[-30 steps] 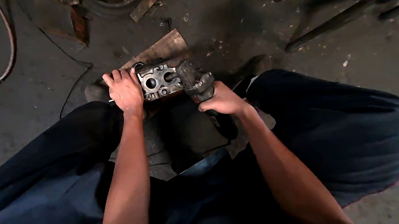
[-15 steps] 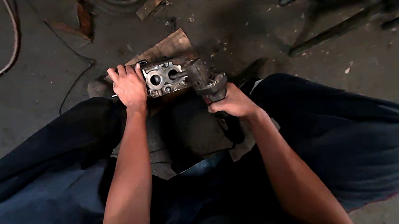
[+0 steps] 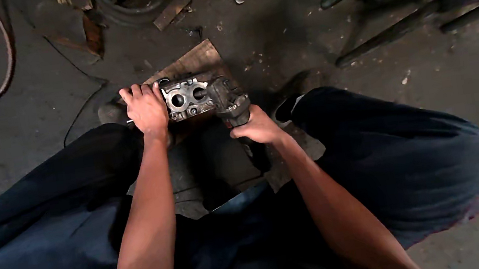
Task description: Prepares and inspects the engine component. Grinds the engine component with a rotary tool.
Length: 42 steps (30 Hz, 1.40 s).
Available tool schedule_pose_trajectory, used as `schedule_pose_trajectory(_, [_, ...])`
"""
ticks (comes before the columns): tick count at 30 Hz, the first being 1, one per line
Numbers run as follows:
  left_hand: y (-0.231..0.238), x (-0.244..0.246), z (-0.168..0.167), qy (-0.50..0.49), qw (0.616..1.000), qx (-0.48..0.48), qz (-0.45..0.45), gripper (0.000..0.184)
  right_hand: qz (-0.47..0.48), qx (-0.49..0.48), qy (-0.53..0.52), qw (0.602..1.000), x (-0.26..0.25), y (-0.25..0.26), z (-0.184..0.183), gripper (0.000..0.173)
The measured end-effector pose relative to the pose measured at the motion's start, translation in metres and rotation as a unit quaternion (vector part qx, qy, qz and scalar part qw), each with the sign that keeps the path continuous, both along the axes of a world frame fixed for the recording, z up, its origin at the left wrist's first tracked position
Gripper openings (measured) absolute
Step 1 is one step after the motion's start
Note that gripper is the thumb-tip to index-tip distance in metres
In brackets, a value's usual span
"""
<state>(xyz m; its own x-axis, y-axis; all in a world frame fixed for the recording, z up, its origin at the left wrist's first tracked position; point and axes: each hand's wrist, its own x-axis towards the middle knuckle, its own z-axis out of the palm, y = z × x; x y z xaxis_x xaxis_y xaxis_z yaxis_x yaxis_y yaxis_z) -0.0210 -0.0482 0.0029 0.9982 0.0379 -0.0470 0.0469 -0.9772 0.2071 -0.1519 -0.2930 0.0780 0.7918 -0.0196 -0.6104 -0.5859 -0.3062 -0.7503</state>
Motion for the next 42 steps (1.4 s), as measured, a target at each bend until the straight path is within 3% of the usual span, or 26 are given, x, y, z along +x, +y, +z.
schedule_pose_trajectory(5, [0.000,0.004,0.003,0.016,1.000,-0.016,0.001,0.055,-0.037,0.046,-0.013,0.998,-0.004,-0.005,0.005,0.047])
schedule_pose_trajectory(15, [-0.001,-0.001,0.001,0.003,1.000,-0.002,0.002,0.056,-0.043,0.042,0.002,0.998,0.001,0.012,-0.011,0.049])
schedule_pose_trajectory(22, [-0.001,0.002,0.003,0.009,1.000,-0.004,0.008,0.054,-0.035,0.053,-0.005,0.998,-0.005,-0.008,0.007,0.044])
schedule_pose_trajectory(34, [0.001,-0.003,0.000,0.003,1.000,-0.006,-0.002,0.056,-0.011,0.008,0.004,1.000,0.001,0.011,-0.018,0.055])
schedule_pose_trajectory(42, [0.000,0.004,0.002,0.014,1.000,-0.008,0.006,0.054,0.025,-0.004,-0.003,1.000,0.000,-0.016,0.003,0.050])
